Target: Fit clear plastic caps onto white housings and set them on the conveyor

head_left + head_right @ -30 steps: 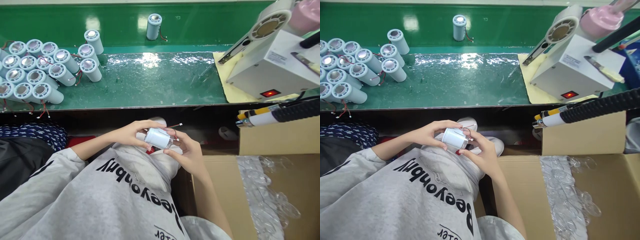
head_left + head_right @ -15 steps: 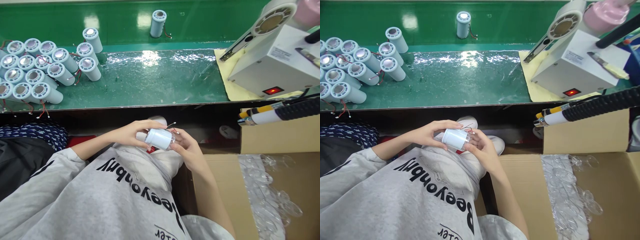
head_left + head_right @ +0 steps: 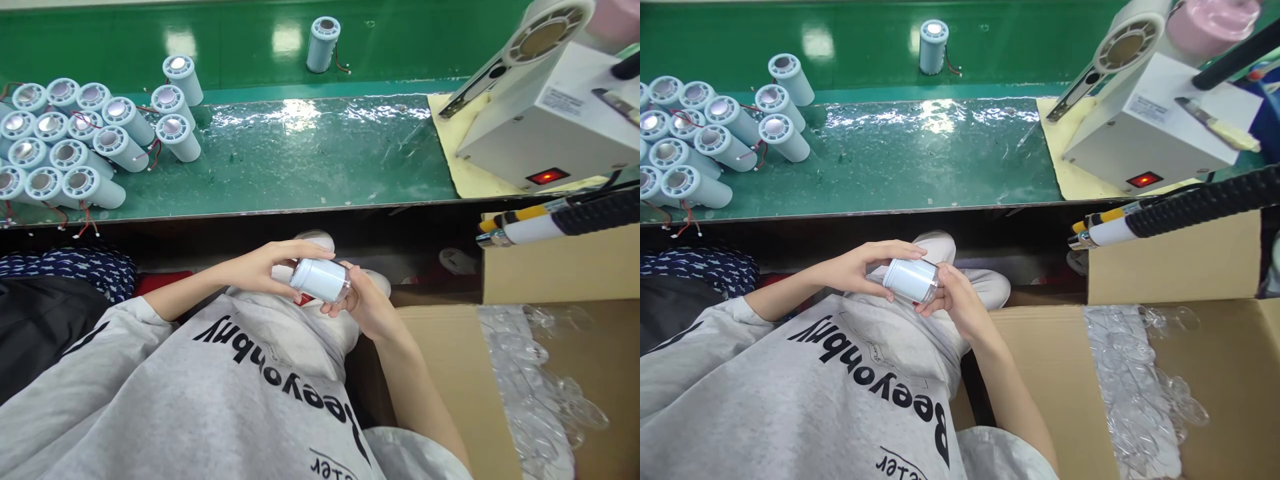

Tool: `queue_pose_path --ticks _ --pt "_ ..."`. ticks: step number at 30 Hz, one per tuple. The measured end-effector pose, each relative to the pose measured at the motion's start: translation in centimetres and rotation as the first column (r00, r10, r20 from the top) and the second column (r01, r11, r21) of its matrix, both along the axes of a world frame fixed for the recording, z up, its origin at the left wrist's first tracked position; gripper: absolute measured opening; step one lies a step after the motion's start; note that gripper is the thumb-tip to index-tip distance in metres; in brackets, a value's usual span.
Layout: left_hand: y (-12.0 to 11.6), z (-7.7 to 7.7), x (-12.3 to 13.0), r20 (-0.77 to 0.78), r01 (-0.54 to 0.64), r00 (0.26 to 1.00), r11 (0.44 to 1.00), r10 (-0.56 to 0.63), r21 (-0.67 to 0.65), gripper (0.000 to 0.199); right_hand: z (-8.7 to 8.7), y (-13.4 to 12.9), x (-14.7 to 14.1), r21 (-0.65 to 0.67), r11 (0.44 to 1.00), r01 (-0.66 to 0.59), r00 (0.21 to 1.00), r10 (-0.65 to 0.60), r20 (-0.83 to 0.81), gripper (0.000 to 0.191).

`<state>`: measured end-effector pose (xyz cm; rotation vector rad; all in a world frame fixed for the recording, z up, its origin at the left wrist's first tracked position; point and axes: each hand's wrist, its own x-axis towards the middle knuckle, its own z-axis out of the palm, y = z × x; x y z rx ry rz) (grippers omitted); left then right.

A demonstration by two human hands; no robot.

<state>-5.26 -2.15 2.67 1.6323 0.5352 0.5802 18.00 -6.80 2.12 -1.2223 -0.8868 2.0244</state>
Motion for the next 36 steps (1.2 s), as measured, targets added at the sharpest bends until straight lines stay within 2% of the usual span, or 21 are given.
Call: queue_pose_path --ticks 6,9,11,12,13,14,15,16,18,19,20,21,22,26,30,32,34,36 --pt "-0.3 -0.1 0.0 0.001 -0.039 0.999 0.999 0.039 -0.001 0.064 0.0 0.2 -0.4 -0.109 0.991 -0.080 0.996 0.075 -0.044 0.074" --pt "-0.7 -0.1 0.1 -0.020 -0.051 0.999 0.998 0.051 -0.028 0.065 -0.3 0.0 -0.4 -0.112 0.986 -0.122 0.993 0.121 -0.017 0.080" --pt "-0.9 0.0 0.1 -0.029 -0.071 0.997 0.996 0.069 -0.059 0.064 -0.6 -0.3 -0.3 -0.035 0.993 -0.112 0.991 0.114 0.076 0.081" --pt "-0.9 0.1 0.1 -0.033 -0.085 0.996 0.994 0.082 -0.074 0.064 -0.8 -0.5 -0.2 0.050 0.995 -0.088 0.983 0.078 0.166 0.076" --pt "-1.0 0.1 0.1 -0.034 -0.101 0.995 0.991 0.098 -0.091 0.064 -1.0 -0.8 -0.1 0.173 0.983 -0.059 0.962 0.009 0.274 0.067" --pt "-1.0 0.1 0.1 -0.032 -0.118 0.993 0.987 0.115 -0.111 0.064 -1.3 -1.0 0.0 0.333 0.942 -0.040 0.924 -0.092 0.371 0.054" --pt "-1.0 0.1 0.1 -0.030 -0.133 0.991 0.981 0.130 -0.138 0.064 -1.5 -1.1 0.1 0.503 0.863 -0.050 0.880 -0.200 0.431 0.040" --pt "-1.0 0.1 0.1 -0.025 -0.141 0.990 0.975 0.139 -0.171 0.064 -1.8 -1.2 0.2 0.661 0.745 -0.093 0.844 -0.293 0.449 0.032" --pt "-1.0 0.1 0.1 -0.010 -0.137 0.990 0.961 0.139 -0.239 0.066 -2.3 -1.2 0.4 0.869 0.445 -0.216 0.830 -0.386 0.403 0.046" --pt "-0.9 0.0 0.1 -0.006 -0.129 0.991 0.956 0.133 -0.265 0.067 -2.4 -1.1 0.5 0.916 0.301 -0.266 0.840 -0.392 0.374 0.055" --pt "-0.9 0.0 0.1 -0.007 -0.120 0.992 0.952 0.123 -0.282 0.068 -2.5 -0.9 0.6 0.935 0.185 -0.304 0.851 -0.388 0.354 0.061" --pt "-0.8 0.0 0.1 -0.010 -0.110 0.994 0.951 0.112 -0.289 0.069 -2.5 -0.8 0.6 0.938 0.103 -0.330 0.857 -0.384 0.344 0.064" --pt "-0.8 -0.1 0.1 -0.015 -0.101 0.995 0.952 0.101 -0.288 0.070 -2.5 -0.6 0.7 0.937 0.059 -0.343 0.861 -0.380 0.339 0.065" --pt "-0.5 0.0 0.0 0.003 -0.081 0.997 0.975 0.083 -0.206 0.073 -2.3 -0.5 0.9 0.948 0.029 -0.318 0.868 -0.394 0.303 0.065" --pt "-0.5 0.0 0.0 0.053 -0.059 0.997 0.993 0.064 -0.098 0.073 -2.5 -0.8 1.0 0.951 -0.078 -0.299 0.861 -0.452 0.234 0.059" --pt "-0.5 0.0 -0.1 0.072 -0.052 0.996 0.996 0.057 -0.068 0.073 -2.4 -1.0 1.1 0.949 -0.100 -0.299 0.862 -0.456 0.223 0.059" --pt "-0.6 -0.1 -0.1 0.084 -0.049 0.995 0.996 0.055 -0.069 0.074 -2.2 -1.1 1.2 0.956 -0.050 -0.290 0.864 -0.444 0.238 0.060" --pt "-0.6 0.0 -0.1 0.072 -0.045 0.996 0.994 0.052 -0.096 0.076 -1.9 -1.2 1.3 0.959 0.044 -0.279 0.872 -0.407 0.272 0.063"
